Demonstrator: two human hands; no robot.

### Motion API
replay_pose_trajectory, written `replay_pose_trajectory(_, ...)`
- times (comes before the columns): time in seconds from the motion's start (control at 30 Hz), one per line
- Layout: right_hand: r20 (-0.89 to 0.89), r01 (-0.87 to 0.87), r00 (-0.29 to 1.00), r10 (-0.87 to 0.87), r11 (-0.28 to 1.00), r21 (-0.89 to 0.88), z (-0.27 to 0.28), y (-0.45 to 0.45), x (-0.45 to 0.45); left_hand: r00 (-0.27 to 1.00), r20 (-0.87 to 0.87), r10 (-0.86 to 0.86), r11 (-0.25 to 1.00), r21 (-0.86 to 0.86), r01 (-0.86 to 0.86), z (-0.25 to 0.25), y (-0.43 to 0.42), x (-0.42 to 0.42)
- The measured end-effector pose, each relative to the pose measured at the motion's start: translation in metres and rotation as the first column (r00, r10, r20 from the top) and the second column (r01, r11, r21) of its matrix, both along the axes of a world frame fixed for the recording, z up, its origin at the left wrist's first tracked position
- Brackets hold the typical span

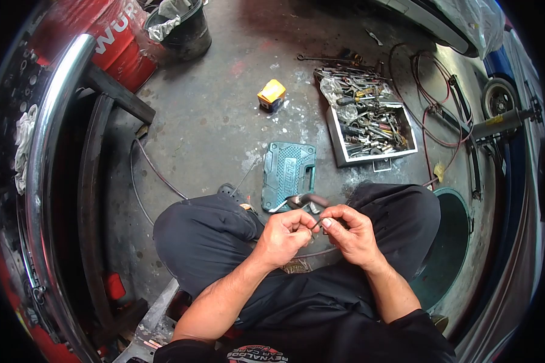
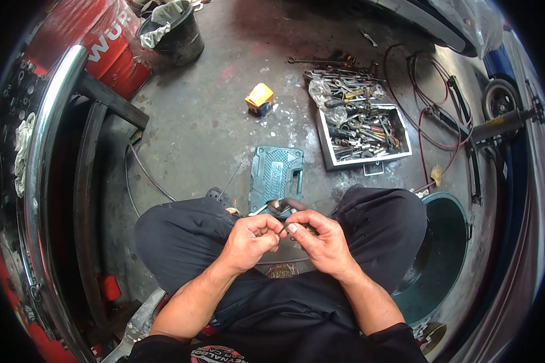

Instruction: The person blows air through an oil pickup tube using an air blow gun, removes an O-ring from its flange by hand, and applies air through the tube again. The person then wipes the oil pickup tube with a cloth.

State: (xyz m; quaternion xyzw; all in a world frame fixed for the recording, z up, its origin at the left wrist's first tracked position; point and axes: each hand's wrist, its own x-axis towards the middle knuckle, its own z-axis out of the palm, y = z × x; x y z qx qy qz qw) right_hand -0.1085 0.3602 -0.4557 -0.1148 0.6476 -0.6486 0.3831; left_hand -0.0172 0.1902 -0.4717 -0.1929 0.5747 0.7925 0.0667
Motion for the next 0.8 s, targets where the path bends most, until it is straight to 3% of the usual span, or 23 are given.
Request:
replay_pose_trajectory(0.03, -0.009, -0.007, 1.0, 0.007, 1.0, -0.002, 0.0, 0.0, -0.001, 0.999, -0.021, 0.027, 0.997, 0.074, -0.026, -0.001, 0.001, -0.001)
replay_pose_trajectory(0.1, 0.269, 0.123, 0.959, -0.084, 0.984, -0.13, -0.001, 0.0, -0.003, 0.991, -0.055, 0.126, 0.983, 0.141, -0.117, -0.006, 0.001, -0.002)
replay_pose_trajectory(0.17, 0.27, 0.147, 0.957, -0.103, 0.978, -0.15, -0.001, -0.003, -0.003, 0.971, -0.082, 0.223, 0.958, 0.204, -0.203, -0.001, 0.001, -0.005)
replay_pose_trajectory(0.23, 0.325, 0.15, 0.941, -0.097, 0.978, -0.143, 0.0, -0.003, -0.002, 0.991, -0.073, 0.114, 0.993, 0.051, -0.111, 0.011, 0.005, -0.008)
replay_pose_trajectory(0.27, 0.314, 0.153, 0.943, -0.106, 0.98, -0.129, -0.001, -0.005, -0.001, 0.994, -0.098, 0.042, 0.994, 0.103, -0.032, 0.003, 0.004, -0.007)
replay_pose_trajectory(0.43, 0.312, 0.23, 0.933, -0.182, 0.965, -0.126, -0.002, -0.006, -0.002, 0.983, -0.147, 0.108, 0.984, 0.157, -0.084, -0.005, 0.01, -0.005)
replay_pose_trajectory(0.5, 0.347, 0.308, 0.904, -0.249, 0.943, -0.127, 0.003, -0.006, -0.008, 0.999, 0.039, -0.023, 0.994, -0.103, 0.027, -0.007, 0.006, 0.004)
replay_pose_trajectory(0.57, 0.376, 0.327, 0.889, -0.26, 0.937, -0.125, 0.006, -0.003, -0.011, 0.999, 0.039, 0.031, 0.98, -0.197, -0.023, 0.002, 0.008, 0.007)
replay_pose_trajectory(0.63, 0.373, 0.333, 0.887, -0.274, 0.937, -0.104, 0.005, -0.003, -0.011, 0.969, -0.243, 0.056, 0.784, -0.591, -0.193, 0.013, 0.006, 0.005)
replay_pose_trajectory(0.67, 0.37, 0.33, 0.886, -0.279, 0.94, -0.083, 0.004, -0.004, -0.011, 0.895, -0.445, 0.016, 0.674, -0.657, -0.338, 0.015, 0.006, -0.001)
replay_pose_trajectory(0.77, 0.389, 0.33, 0.879, -0.276, 0.941, -0.078, 0.005, -0.006, -0.011, 0.829, -0.548, -0.116, 0.615, -0.695, -0.373, 0.026, 0.009, -0.016)
replay_pose_trajectory(0.8, 0.388, 0.327, 0.88, -0.273, 0.942, -0.079, 0.005, -0.007, -0.011, 0.866, -0.49, -0.104, 0.683, -0.668, -0.295, 0.023, 0.012, -0.016)
